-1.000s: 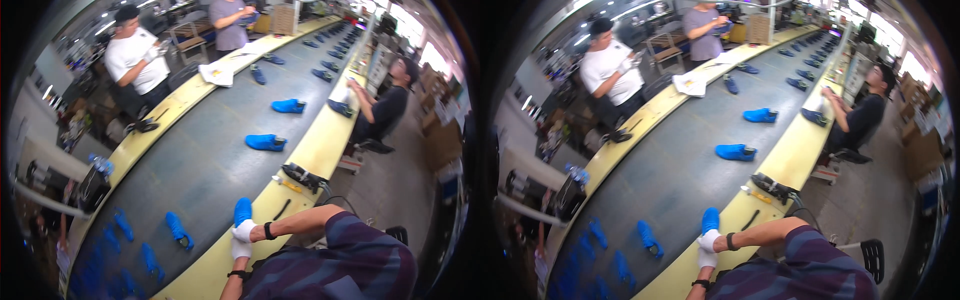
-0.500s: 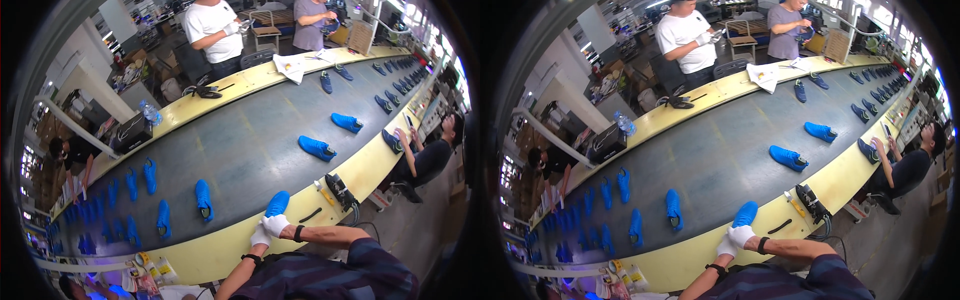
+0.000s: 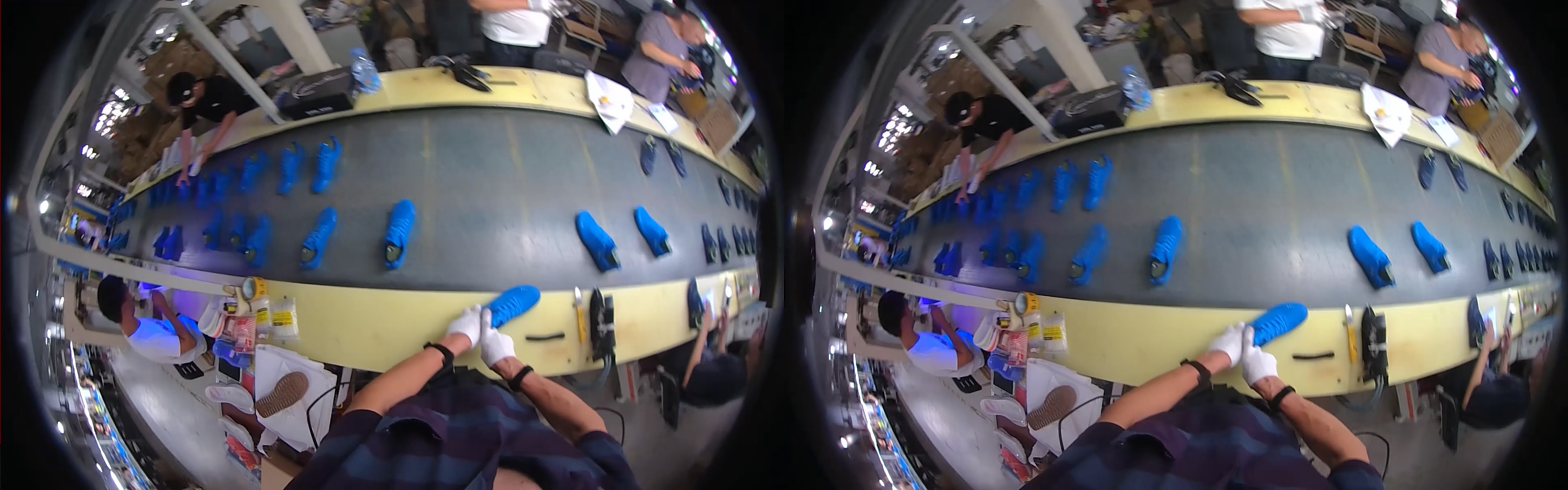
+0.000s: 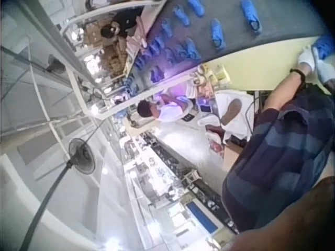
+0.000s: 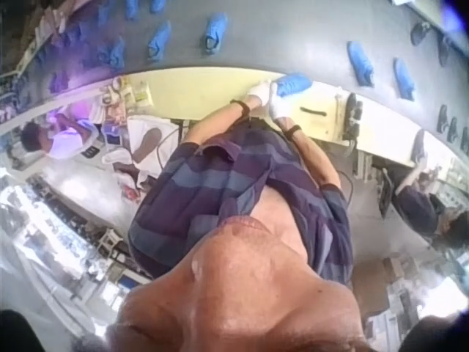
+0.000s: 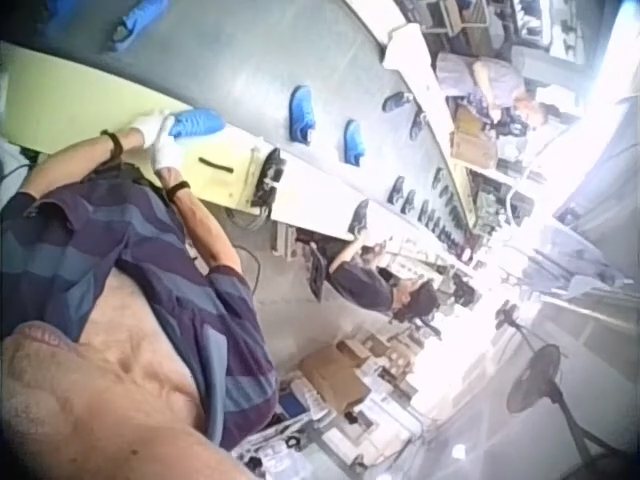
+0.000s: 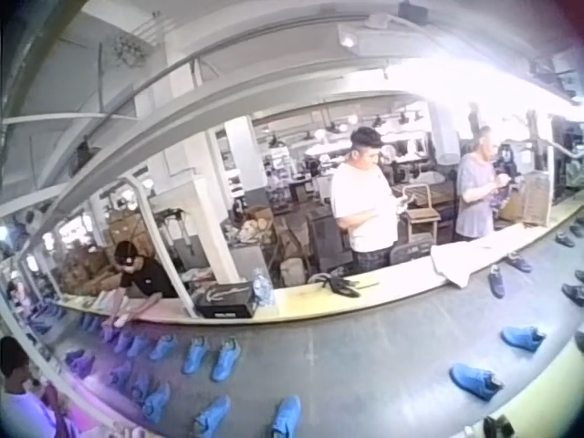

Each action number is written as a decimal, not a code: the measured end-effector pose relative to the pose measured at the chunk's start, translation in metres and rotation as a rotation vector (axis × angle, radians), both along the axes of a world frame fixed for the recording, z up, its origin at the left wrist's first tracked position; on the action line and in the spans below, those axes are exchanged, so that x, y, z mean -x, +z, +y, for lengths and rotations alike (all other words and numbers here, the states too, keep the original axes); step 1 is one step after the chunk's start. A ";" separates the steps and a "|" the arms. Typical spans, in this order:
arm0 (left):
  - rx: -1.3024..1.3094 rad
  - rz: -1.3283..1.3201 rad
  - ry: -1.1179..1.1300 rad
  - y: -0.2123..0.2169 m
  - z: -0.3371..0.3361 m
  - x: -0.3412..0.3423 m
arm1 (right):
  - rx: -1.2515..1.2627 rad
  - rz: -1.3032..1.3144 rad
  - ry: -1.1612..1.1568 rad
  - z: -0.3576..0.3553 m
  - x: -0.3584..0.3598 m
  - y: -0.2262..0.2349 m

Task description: Trim and assemble shoe components on a factory conveyor belt.

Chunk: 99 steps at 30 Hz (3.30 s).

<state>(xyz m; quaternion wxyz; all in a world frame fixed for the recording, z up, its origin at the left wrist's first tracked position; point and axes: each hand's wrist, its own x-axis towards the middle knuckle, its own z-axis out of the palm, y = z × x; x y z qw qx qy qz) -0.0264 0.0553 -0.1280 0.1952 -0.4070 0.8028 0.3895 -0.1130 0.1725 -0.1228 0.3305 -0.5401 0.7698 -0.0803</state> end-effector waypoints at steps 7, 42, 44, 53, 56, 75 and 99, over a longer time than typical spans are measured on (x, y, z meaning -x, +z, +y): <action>-0.505 0.179 -0.311 0.007 -0.049 -0.001 | 0.321 -0.220 -0.226 0.034 0.016 0.027; -0.821 0.926 0.353 0.163 -0.024 -0.019 | 0.734 -0.511 -0.580 0.013 0.018 0.161; -0.878 0.929 0.345 0.152 -0.028 -0.025 | 0.698 -0.493 -0.542 0.018 0.014 0.165; -1.562 0.334 0.997 0.084 -0.025 -0.042 | 0.532 -0.246 -0.393 0.045 0.052 0.117; -1.426 0.230 1.022 0.085 -0.016 -0.038 | 0.634 0.086 -0.599 0.076 0.124 0.066; -1.458 0.261 1.024 0.116 0.013 0.043 | 0.389 -0.165 -0.767 0.115 0.166 0.142; -1.484 0.325 0.966 0.103 0.017 0.027 | 0.346 -0.276 -0.492 0.058 0.086 0.201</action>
